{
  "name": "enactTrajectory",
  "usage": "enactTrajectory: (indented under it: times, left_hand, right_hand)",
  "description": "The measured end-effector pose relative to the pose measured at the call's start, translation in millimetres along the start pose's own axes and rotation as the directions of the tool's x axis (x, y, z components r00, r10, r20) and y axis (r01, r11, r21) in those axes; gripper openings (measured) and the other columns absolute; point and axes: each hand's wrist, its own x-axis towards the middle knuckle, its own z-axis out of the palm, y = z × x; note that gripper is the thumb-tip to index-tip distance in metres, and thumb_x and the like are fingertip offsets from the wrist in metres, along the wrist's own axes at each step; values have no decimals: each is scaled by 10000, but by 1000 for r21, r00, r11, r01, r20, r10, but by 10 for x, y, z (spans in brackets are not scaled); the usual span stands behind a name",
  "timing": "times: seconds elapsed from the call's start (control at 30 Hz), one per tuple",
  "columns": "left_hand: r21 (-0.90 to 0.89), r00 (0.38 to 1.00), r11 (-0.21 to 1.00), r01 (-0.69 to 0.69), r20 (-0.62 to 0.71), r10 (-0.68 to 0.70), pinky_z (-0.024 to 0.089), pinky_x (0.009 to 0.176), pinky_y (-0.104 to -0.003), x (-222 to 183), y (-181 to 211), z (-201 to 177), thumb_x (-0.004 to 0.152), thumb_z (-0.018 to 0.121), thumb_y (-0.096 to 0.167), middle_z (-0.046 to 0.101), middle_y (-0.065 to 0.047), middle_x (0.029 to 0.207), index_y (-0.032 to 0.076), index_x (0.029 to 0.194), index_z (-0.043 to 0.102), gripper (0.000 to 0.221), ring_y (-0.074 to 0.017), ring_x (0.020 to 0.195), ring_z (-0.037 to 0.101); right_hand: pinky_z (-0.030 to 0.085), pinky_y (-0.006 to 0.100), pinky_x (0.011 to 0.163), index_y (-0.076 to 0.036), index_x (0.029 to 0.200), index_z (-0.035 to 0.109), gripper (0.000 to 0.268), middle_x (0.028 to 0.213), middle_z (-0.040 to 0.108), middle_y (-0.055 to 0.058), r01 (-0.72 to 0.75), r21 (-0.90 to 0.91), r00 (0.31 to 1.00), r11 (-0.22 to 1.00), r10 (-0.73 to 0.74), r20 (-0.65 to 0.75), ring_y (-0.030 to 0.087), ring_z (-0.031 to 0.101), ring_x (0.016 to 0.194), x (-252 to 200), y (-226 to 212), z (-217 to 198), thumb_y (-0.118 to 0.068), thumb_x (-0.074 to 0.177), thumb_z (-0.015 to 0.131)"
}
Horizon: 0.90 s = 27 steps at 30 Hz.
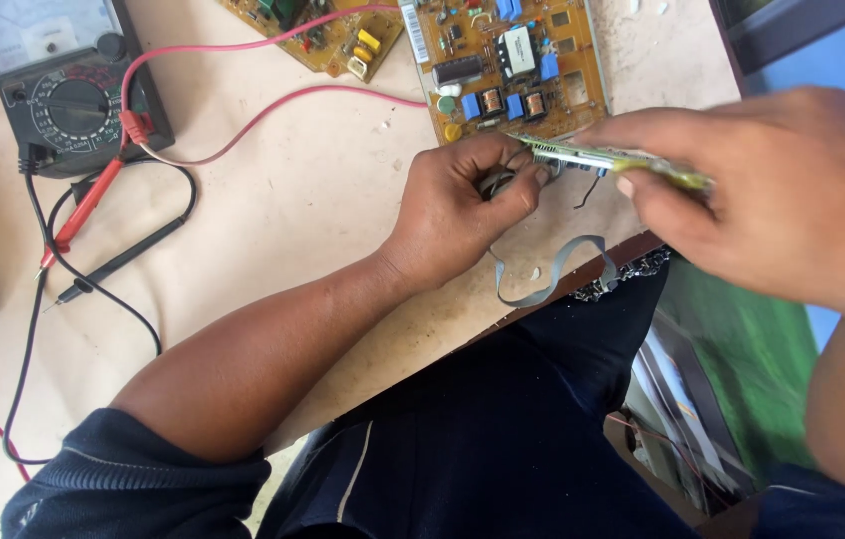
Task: Inspect and repair electronic components on a circuit board using manual tools.
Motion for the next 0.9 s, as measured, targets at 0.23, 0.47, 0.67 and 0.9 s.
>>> enactTrajectory:
  times: [0.23,0.47,0.67,0.9]
  left_hand:
    - [112,999,993,-44,2,44,358,476,-259,52,71,-71,962,694,140,540,18,623,30,935,726,118,-80,510,397]
    - [144,989,981,-127,89,115,414,495,-257,79,97,-121,1002,688,96,608,-16,714,17,1147,708,166,-86,547,493]
    - [175,950,935,-309,103,295,439,592,-281,177,478,-302,1024,688,36,638,-78,902,-18,1145,703,134,-129,659,526]
    - [346,792,714,-609,319,521,479,683,-414,372,1160,-532,934,726,-75,718,-132,940,-43,1039,693,115,-299,696,624]
  right_hand:
    - [309,284,560,248,1401,669,231,938,590,204,140,600,914,787,131,-385,186,407,629,-228,212,506,259,1170,656]
    - [412,359,662,117,1237,807,449,1079,719,210,73,333,878,940,98,-468,258,529,703,-252,249,614,-46,889,1038]
    - [304,290,494,96,1045,749,296,795,676,131,64,500,892,864,175,-416,176,470,538,-359,34,520,-27,917,986]
    - [309,209,440,-10,959,581,249,664,540,-9,253,926,865,281,363,-346,46,377,463,-443,-616,752,-87,855,794]
